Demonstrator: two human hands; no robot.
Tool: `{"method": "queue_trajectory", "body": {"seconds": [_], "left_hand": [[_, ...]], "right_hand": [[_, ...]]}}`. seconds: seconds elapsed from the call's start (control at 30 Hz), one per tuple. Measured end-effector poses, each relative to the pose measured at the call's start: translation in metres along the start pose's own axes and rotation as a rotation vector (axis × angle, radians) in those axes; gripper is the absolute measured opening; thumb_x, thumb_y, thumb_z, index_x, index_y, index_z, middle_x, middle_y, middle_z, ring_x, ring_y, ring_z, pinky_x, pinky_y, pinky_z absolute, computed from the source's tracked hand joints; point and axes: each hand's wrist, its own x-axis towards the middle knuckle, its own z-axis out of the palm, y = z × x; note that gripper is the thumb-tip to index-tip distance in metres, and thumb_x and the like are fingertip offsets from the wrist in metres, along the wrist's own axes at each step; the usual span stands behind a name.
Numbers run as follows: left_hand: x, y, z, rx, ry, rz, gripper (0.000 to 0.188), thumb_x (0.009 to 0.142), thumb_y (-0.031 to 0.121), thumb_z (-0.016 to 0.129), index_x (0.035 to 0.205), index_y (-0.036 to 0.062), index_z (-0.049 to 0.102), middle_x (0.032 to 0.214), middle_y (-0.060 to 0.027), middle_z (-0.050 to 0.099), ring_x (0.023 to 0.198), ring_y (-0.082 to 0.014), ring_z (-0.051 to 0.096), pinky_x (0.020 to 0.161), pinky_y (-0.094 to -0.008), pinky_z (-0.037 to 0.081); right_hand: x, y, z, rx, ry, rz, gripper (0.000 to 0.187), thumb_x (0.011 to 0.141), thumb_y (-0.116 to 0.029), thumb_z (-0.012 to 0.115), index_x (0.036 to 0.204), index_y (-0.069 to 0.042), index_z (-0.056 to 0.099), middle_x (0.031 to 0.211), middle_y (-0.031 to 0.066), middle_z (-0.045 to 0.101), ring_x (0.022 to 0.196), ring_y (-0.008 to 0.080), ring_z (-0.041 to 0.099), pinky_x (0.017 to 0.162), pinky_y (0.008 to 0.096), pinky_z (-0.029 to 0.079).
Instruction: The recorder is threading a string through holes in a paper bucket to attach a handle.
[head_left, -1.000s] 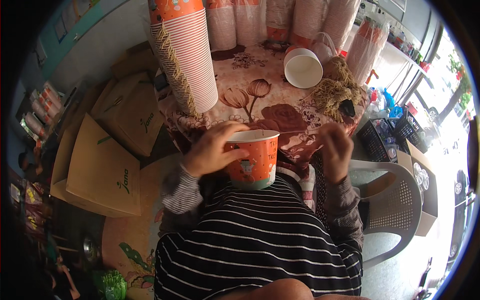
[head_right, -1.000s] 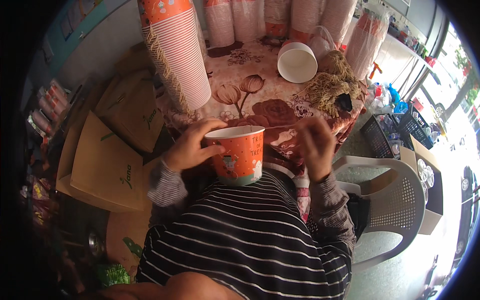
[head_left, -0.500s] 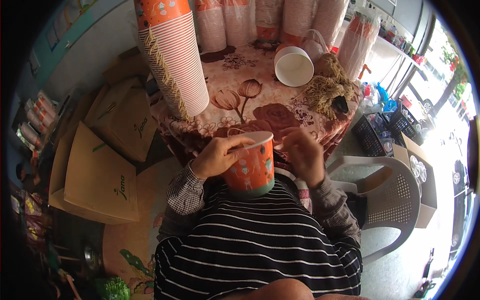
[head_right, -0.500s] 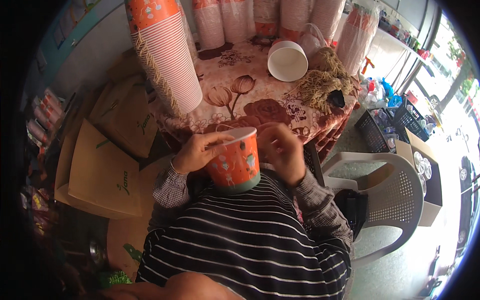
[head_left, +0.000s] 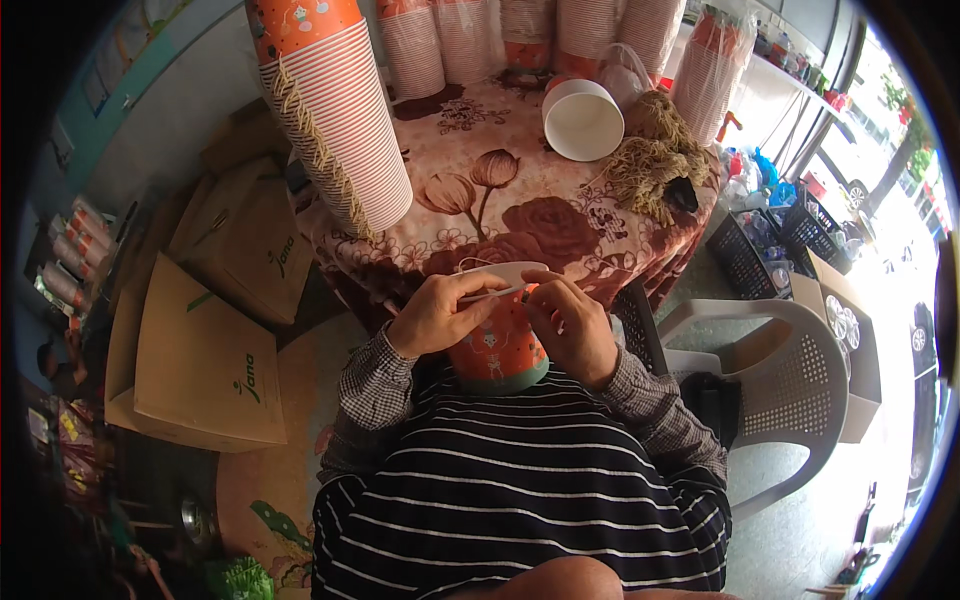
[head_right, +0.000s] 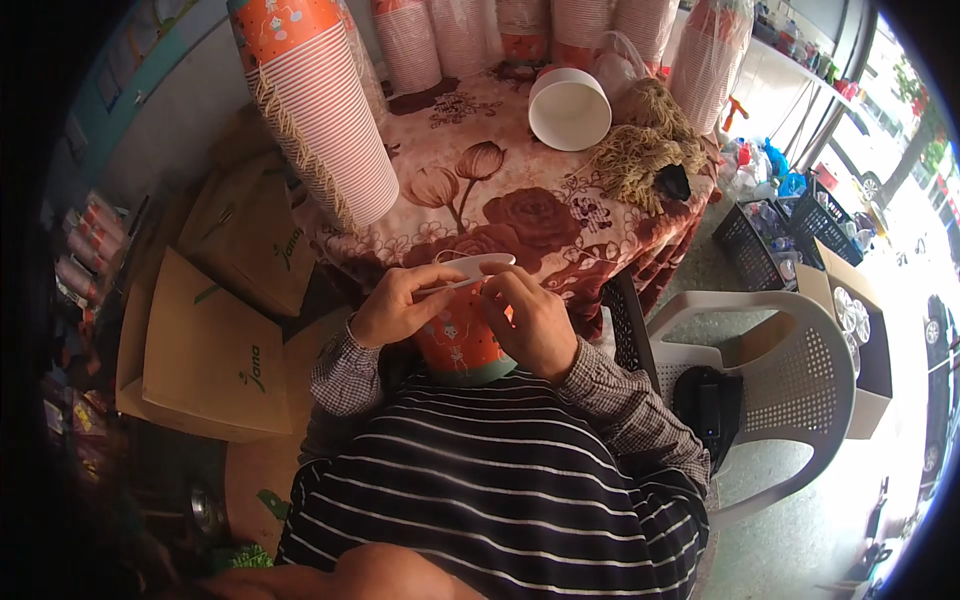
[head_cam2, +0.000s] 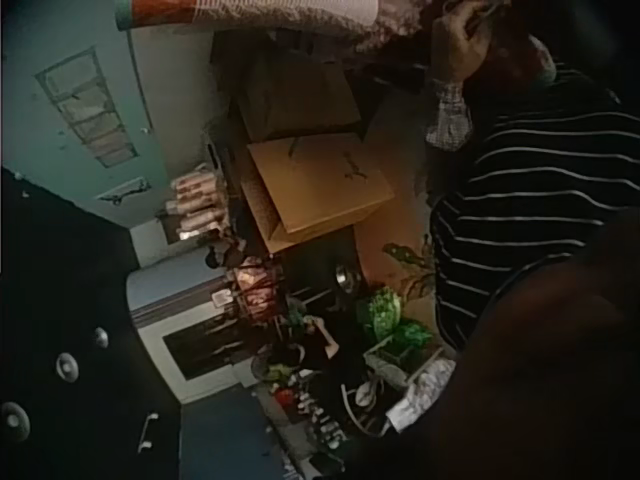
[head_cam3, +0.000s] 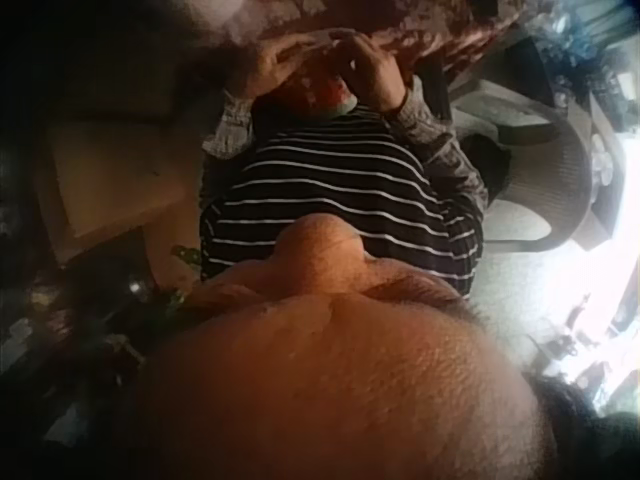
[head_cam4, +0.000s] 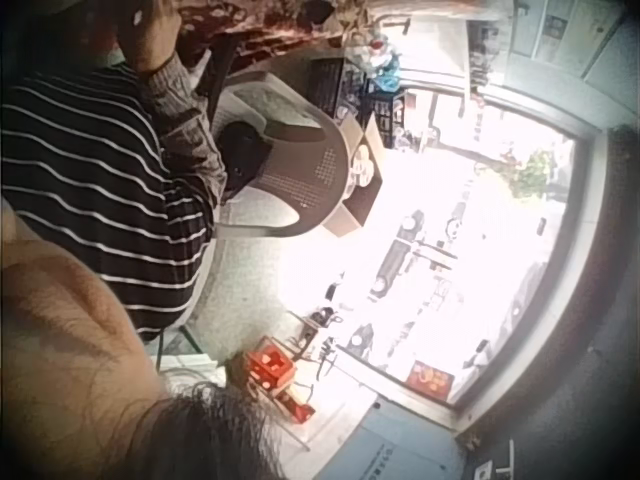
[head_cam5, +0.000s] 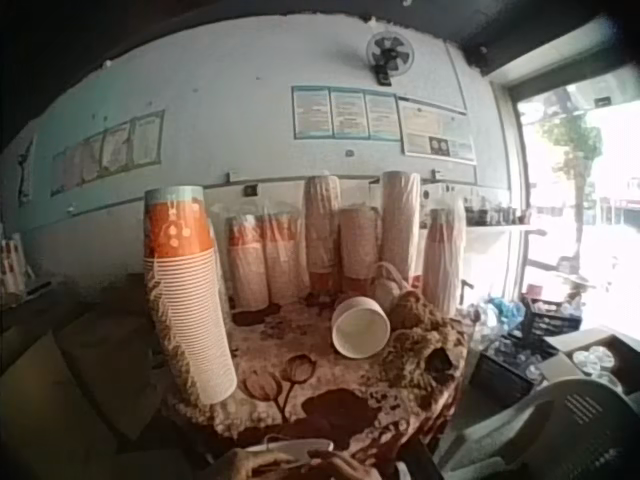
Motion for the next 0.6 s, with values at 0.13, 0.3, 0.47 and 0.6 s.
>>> {"method": "queue_trajectory", "body": {"seconds": [0.13, 0.3, 0.47, 0.6], "left_hand": [[-0.0002, 0.003, -0.0003, 0.003, -0.022, -0.026, 0.022, 0.089, 0.005, 0.061, 0.109, -0.0037, 0.062, 0.093, -0.0157, 0.069, 0.078, -0.0165, 0.068, 0.068, -0.0276, 0.053], [-0.0006, 0.0032, 0.001, 0.001, -0.022, -0.014, 0.023, 0.089, 0.008, 0.062, 0.109, -0.0029, 0.062, 0.091, -0.0164, 0.069, 0.078, -0.0186, 0.069, 0.067, -0.0284, 0.053], [-0.0006, 0.0053, 0.0062, 0.066, -0.009, 0.022, 0.022, 0.091, 0.016, 0.06, 0.105, -0.0007, 0.065, 0.089, -0.0166, 0.068, 0.078, -0.0216, 0.069, 0.068, -0.0307, 0.053], [-0.0008, 0.002, 0.0057, 0.154, -0.034, 0.002, 0.025, 0.094, 0.022, 0.058, 0.102, 0.0005, 0.066, 0.084, -0.0148, 0.067, 0.078, -0.0217, 0.067, 0.068, -0.0317, 0.051]], "right_hand": [[-0.0013, 0.0023, 0.0026, -0.048, 0.017, -0.031, 0.015, 0.082, -0.005, 0.065, 0.092, -0.003, 0.055, 0.11, 0.0131, 0.062, 0.07, 0.0238, 0.067, 0.06, 0.0331, 0.054], [-0.0022, 0.0063, 0.0066, -0.138, 0.045, -0.083, 0.014, 0.082, -0.006, 0.065, 0.093, -0.004, 0.055, 0.107, 0.0116, 0.062, 0.071, 0.0269, 0.066, 0.059, 0.0345, 0.053], [-0.0016, 0.0016, 0.0049, -0.218, 0.05, -0.156, 0.016, 0.081, -0.007, 0.066, 0.094, -0.004, 0.057, 0.1, 0.0092, 0.06, 0.073, 0.0273, 0.065, 0.058, 0.0357, 0.053], [-0.0023, -0.0014, 0.0028, -0.224, 0.045, -0.18, 0.013, 0.081, -0.005, 0.067, 0.093, -0.004, 0.06, 0.1, 0.0094, 0.062, 0.071, 0.0274, 0.066, 0.059, 0.0342, 0.054]]}}
